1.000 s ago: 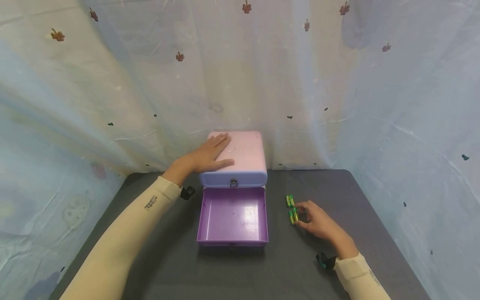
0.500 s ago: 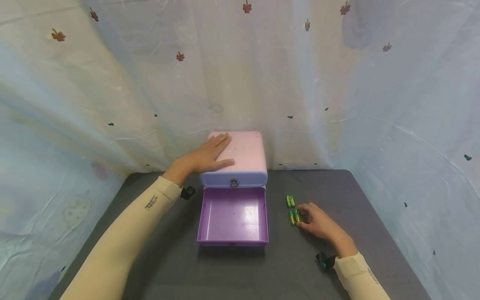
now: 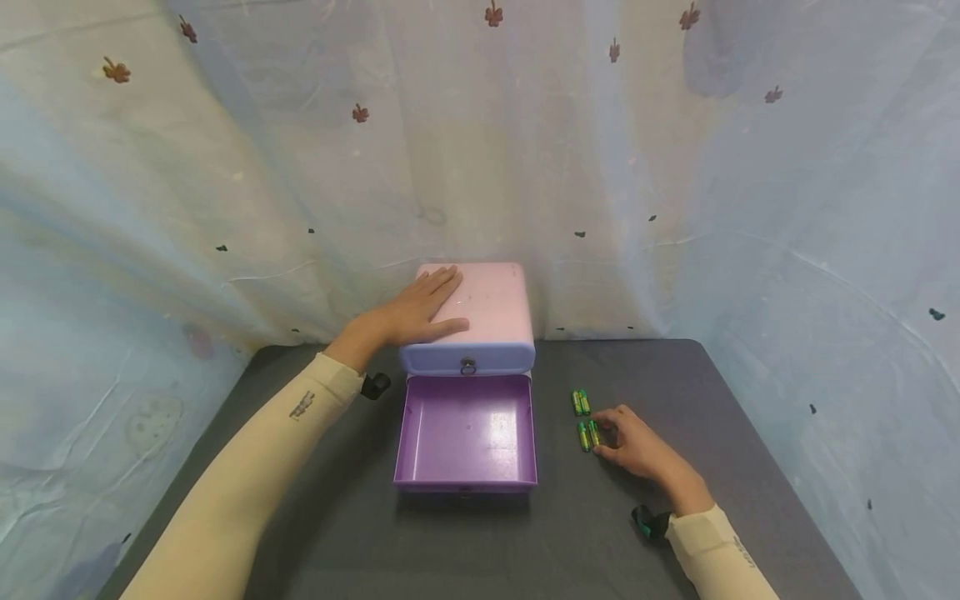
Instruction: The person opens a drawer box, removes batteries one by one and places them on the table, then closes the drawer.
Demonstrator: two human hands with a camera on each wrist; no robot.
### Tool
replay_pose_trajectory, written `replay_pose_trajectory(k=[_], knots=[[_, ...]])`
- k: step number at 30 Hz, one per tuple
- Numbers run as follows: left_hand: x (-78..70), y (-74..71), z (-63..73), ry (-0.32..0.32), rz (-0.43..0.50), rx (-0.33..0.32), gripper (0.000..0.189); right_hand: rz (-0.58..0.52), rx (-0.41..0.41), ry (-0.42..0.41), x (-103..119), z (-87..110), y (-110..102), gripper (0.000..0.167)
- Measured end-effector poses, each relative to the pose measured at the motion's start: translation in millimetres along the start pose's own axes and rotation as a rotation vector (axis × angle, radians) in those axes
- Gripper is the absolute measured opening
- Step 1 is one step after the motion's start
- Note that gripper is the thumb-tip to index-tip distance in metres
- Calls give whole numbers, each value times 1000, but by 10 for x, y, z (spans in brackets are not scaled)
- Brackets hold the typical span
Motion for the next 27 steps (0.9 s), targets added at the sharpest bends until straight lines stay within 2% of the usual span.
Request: replay_pose_trajectory(k=[14, 27], knots=[[-6, -15, 10, -4, 8, 8, 99, -24, 3, 3, -19, 1, 19, 49], [6, 1, -3, -7, 7, 10, 98, -17, 6, 23, 38, 34, -3, 57]])
Point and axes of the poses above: each hand's wrist, its own z-axis away from the middle knuckle, its own y-axis out of the palm, x = y × z, the point moved 6 cm from there along -z, towards the middle knuckle, and after that the axes turned 9 degrees about -z, right-handed, at the moved point
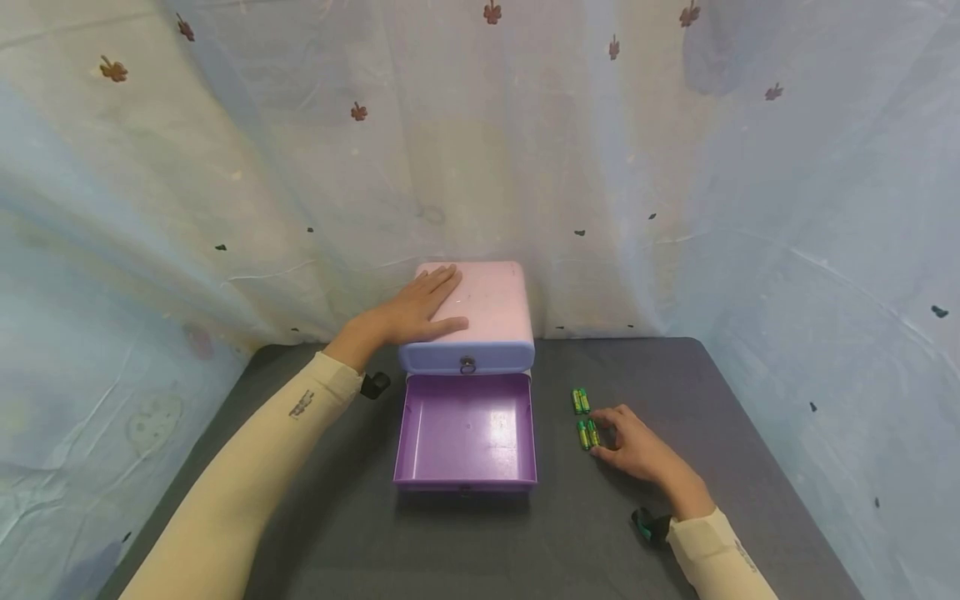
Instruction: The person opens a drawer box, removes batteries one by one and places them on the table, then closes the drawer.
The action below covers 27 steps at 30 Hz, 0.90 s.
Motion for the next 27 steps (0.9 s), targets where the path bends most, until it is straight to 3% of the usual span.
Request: replay_pose_trajectory(k=[14, 27], knots=[[-1, 1, 2, -3, -8, 9, 99, 47, -83, -78, 311, 18, -48, 49], [7, 6, -8, 0, -16, 16, 99, -13, -147, -182, 635, 49, -42, 40]])
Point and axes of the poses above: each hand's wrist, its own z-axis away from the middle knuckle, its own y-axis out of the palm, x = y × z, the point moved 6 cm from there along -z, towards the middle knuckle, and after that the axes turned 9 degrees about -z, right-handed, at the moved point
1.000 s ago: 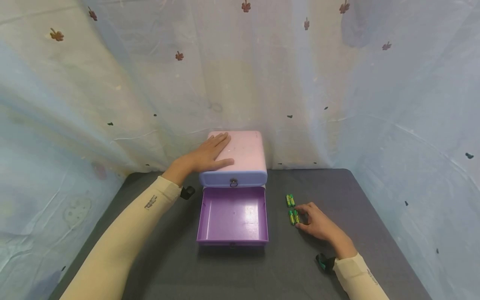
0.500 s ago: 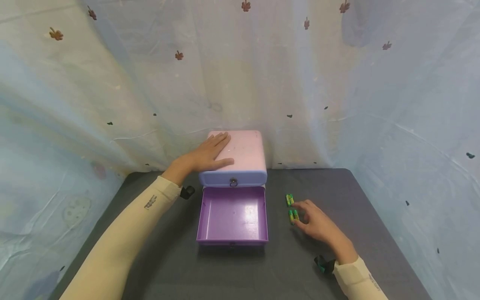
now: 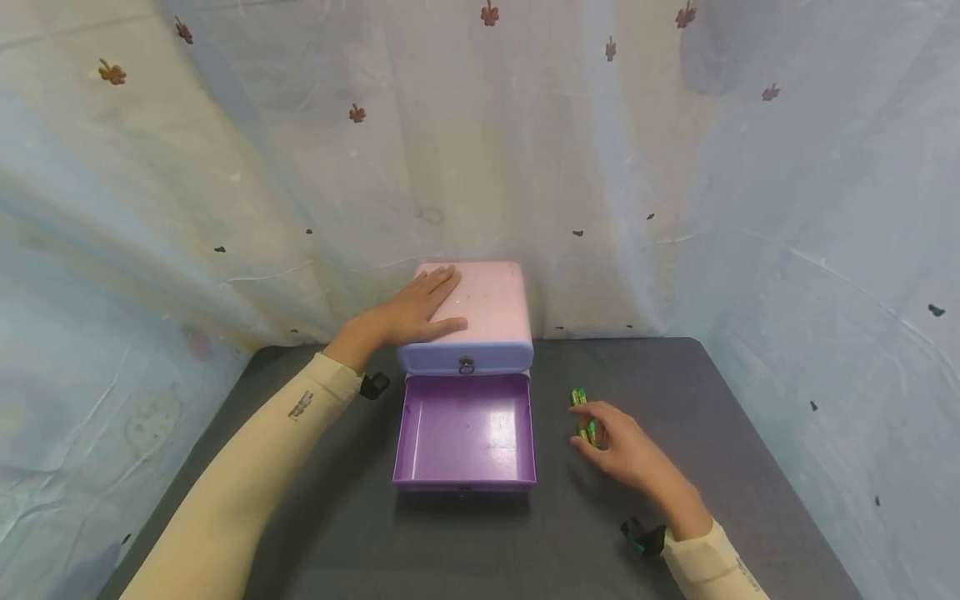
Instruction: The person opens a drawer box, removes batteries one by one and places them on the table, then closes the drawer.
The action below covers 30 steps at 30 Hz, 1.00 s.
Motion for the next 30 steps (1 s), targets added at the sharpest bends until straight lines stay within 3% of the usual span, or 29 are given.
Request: replay_pose_trajectory(k=[13, 30], knots=[[-12, -9, 14, -5, 11, -13, 99, -78, -78, -190, 333, -16, 42, 42], [-2, -5, 17, 4, 15, -24, 99, -159, -97, -226, 697, -36, 122, 44]])
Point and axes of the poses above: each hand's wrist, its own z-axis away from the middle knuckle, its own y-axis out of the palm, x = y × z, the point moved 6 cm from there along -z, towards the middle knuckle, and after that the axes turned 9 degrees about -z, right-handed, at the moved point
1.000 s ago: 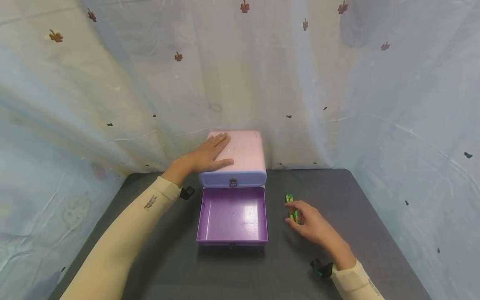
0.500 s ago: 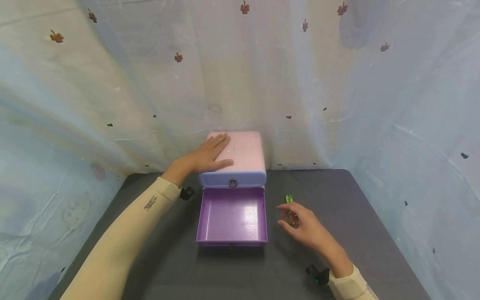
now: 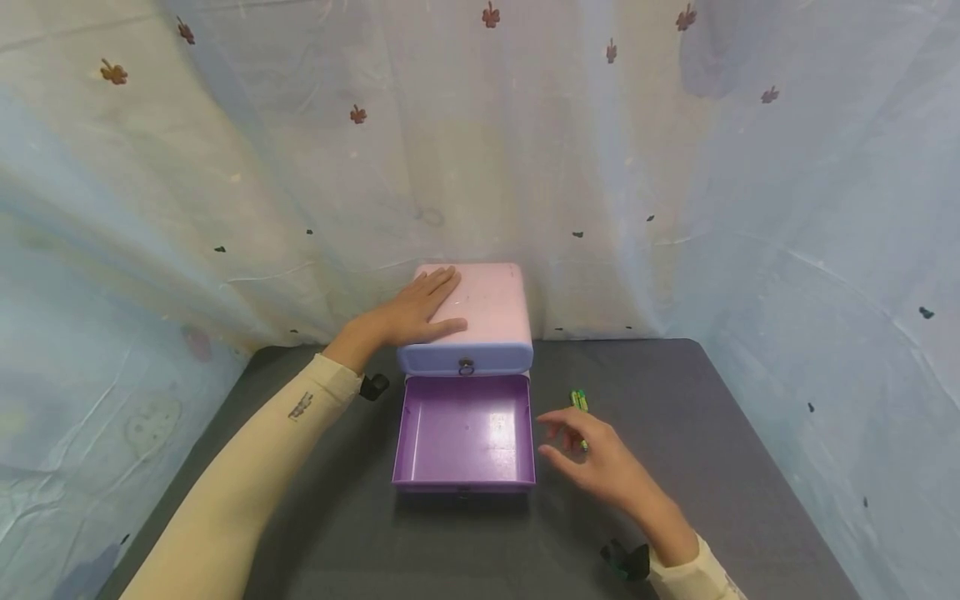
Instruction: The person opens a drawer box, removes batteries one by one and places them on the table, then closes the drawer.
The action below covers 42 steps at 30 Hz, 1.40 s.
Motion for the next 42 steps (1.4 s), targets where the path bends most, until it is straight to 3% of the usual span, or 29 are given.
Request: replay_pose_trajectory(k=[15, 29, 37, 42], knots=[[1, 7, 9, -7, -4, 4, 98, -82, 18, -24, 218, -25, 172, 36], [-9, -7, 12, -6, -3, 5, 97, -244, 19, -43, 312, 13, 372, 39], [-18, -8, 5, 3, 7, 7, 98, -245, -42, -17, 411, 38, 362, 39], [-2, 1, -3, 0, 10, 5, 98, -266, -20, 15, 419, 63, 397, 38]])
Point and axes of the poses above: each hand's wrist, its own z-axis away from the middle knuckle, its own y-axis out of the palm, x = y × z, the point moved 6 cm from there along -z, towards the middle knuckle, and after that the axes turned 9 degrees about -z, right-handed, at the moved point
